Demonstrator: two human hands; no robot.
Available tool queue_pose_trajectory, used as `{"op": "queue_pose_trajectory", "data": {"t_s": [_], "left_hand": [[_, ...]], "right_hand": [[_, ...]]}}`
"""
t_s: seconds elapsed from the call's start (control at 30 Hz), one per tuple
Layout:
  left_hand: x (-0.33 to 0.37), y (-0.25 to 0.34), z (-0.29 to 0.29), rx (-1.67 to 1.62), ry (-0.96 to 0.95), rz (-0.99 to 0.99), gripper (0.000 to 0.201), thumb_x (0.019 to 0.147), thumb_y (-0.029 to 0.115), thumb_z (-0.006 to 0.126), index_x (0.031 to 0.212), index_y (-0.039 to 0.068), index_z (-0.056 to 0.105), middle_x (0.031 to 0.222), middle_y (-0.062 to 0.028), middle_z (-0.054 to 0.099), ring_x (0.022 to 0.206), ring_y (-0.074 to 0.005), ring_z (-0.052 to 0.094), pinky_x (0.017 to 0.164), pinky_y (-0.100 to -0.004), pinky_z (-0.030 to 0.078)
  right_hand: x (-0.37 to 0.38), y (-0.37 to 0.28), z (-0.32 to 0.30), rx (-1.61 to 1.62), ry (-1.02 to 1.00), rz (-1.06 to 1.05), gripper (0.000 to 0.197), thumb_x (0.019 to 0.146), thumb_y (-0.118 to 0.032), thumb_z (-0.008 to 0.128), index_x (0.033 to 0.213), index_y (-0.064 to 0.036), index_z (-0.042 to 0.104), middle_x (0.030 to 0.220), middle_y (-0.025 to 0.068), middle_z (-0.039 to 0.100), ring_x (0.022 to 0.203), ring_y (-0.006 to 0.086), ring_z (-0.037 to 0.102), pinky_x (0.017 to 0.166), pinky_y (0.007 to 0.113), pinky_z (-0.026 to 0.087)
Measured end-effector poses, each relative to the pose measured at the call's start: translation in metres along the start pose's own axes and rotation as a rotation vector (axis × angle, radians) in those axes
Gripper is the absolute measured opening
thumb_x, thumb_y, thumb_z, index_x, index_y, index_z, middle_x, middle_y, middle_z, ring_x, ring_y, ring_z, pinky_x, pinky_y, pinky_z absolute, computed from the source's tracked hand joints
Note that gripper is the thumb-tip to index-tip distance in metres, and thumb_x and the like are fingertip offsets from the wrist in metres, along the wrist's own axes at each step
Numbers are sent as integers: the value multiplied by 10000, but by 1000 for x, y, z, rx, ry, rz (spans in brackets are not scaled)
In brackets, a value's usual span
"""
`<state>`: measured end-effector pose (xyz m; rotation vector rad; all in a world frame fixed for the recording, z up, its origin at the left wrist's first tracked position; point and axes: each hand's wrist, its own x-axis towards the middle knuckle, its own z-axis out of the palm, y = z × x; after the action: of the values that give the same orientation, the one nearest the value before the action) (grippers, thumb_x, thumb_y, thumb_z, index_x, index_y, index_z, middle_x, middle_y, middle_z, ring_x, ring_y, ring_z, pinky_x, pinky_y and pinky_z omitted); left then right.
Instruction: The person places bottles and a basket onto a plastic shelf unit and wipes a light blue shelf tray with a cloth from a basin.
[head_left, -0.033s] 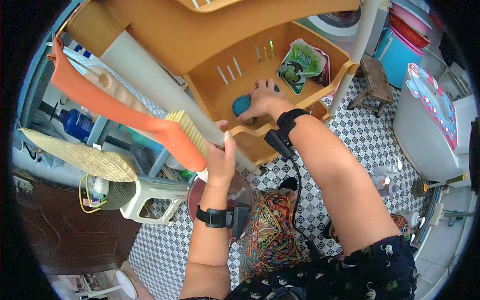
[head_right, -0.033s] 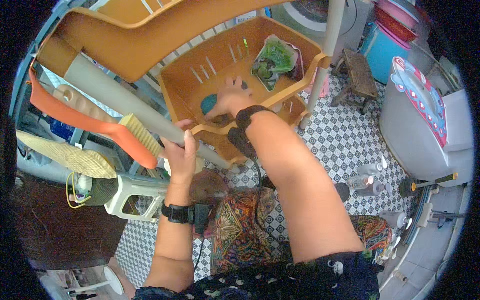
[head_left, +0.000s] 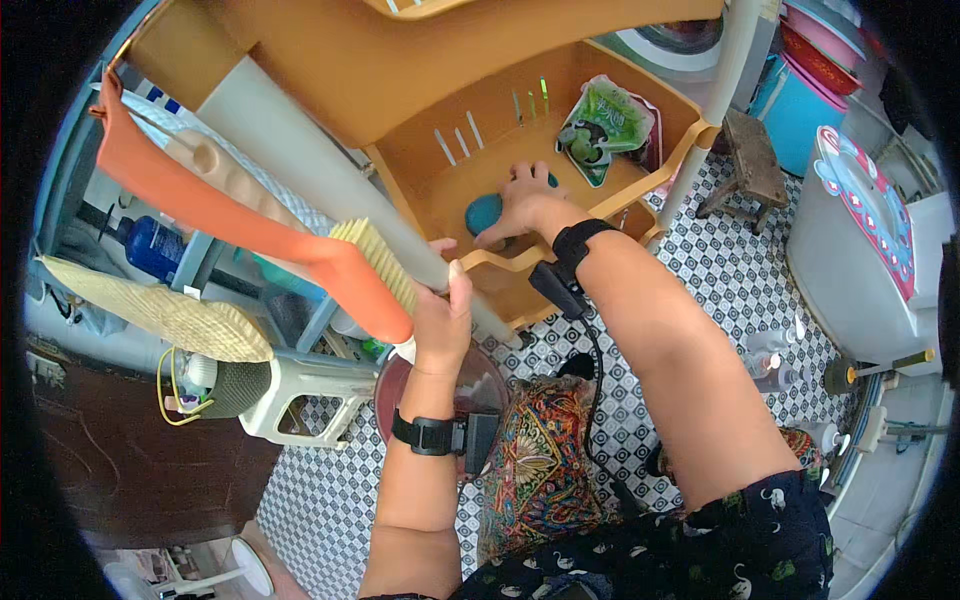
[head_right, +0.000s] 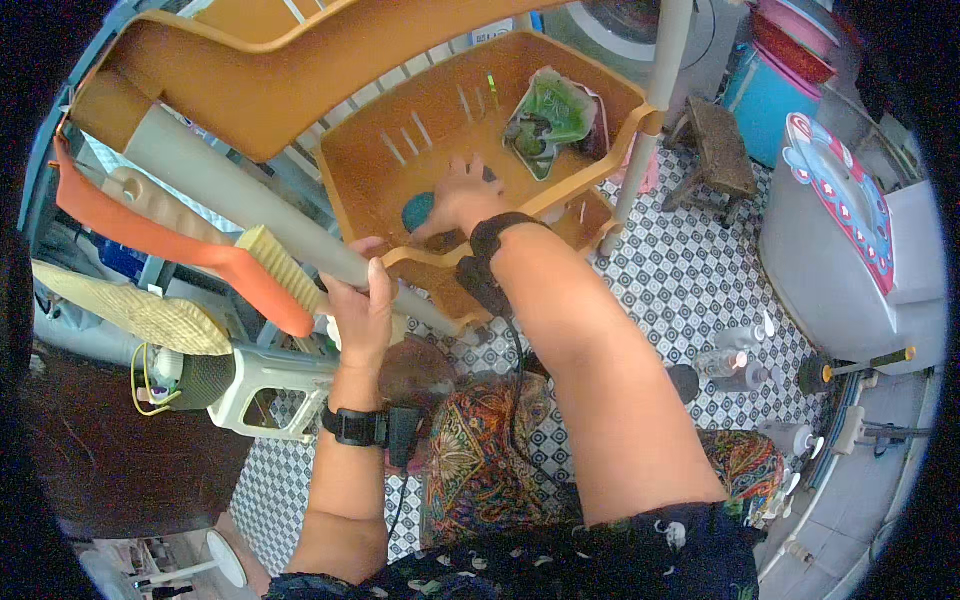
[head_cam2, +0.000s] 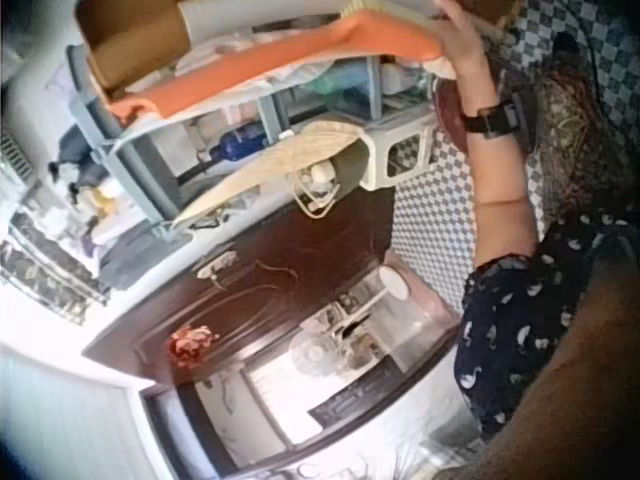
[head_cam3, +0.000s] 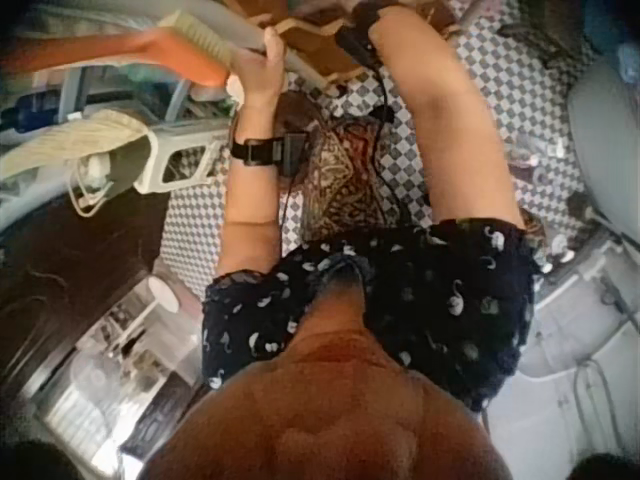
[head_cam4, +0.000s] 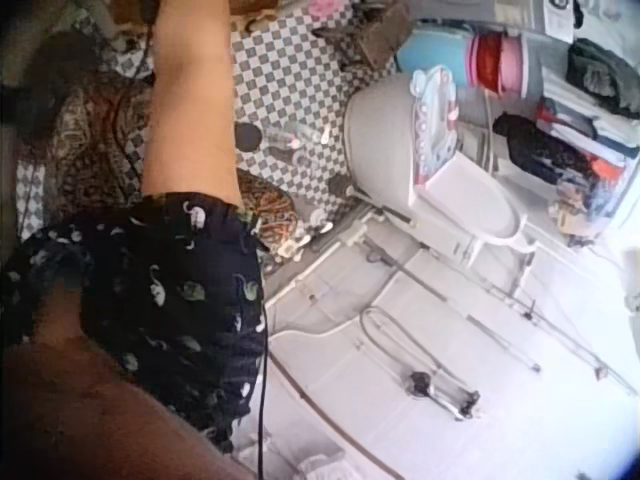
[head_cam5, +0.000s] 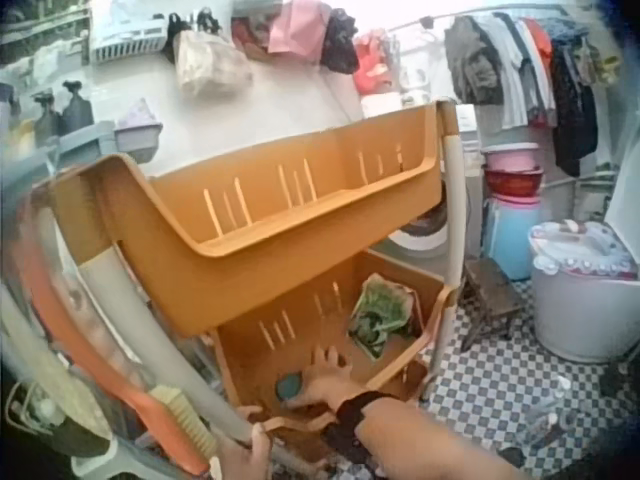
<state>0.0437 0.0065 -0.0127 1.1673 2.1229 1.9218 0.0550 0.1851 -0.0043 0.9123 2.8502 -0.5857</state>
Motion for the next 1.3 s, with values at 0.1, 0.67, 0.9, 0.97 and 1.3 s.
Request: {"op": "queue_pose_trajectory", "data": {"t_s": [0.1, 0.67, 0.9, 0.97, 1.3], "left_hand": [[1, 3, -1, -22, -36, -90, 294, 839, 89, 473, 1081, 4, 330, 967, -84, 498, 620, -77, 476, 528, -217, 403], [9, 15, -1, 440, 4, 176, 247, 813, 117, 454, 1015, -24, 478, 995, -118, 512, 915, -190, 467, 844, -312, 351], [6, 5, 11, 393, 22, 56, 296, 863, 211, 409, 1038, -23, 453, 1047, -115, 487, 968, -203, 467, 866, -337, 366], [2, 7, 12, 209, 51, -40, 301, 882, 230, 402, 1074, 4, 456, 1091, -105, 475, 974, -191, 482, 848, -330, 410], [-5, 15, 16, 437, 214, -34, 269, 883, 267, 372, 1064, 76, 318, 1100, -116, 430, 1076, -231, 406, 948, -414, 320]], "right_hand": [[2, 3, 12, 55, -45, -75, 875, 481, -622, 656, 1173, -109, 502, 1293, 108, 304, 1226, 333, 178, 914, 495, 301], [-100, 209, 109, 1227, -178, 53, 138, 781, -170, 491, 754, -80, 593, 734, 28, 583, 689, 82, 518, 602, 224, 420], [-49, 217, 296, 403, -282, 148, 255, 745, -91, 448, 953, -29, 582, 984, 176, 569, 954, 331, 527, 807, 407, 440], [-31, 199, 314, 462, -358, 242, 299, 750, -46, 433, 1023, -18, 555, 1104, 179, 481, 1044, 326, 468, 851, 409, 419], [29, 175, 384, 327, -10, 142, 334, 718, -10, 450, 1026, -83, 554, 1094, 142, 485, 996, 298, 490, 763, 379, 469]]}}
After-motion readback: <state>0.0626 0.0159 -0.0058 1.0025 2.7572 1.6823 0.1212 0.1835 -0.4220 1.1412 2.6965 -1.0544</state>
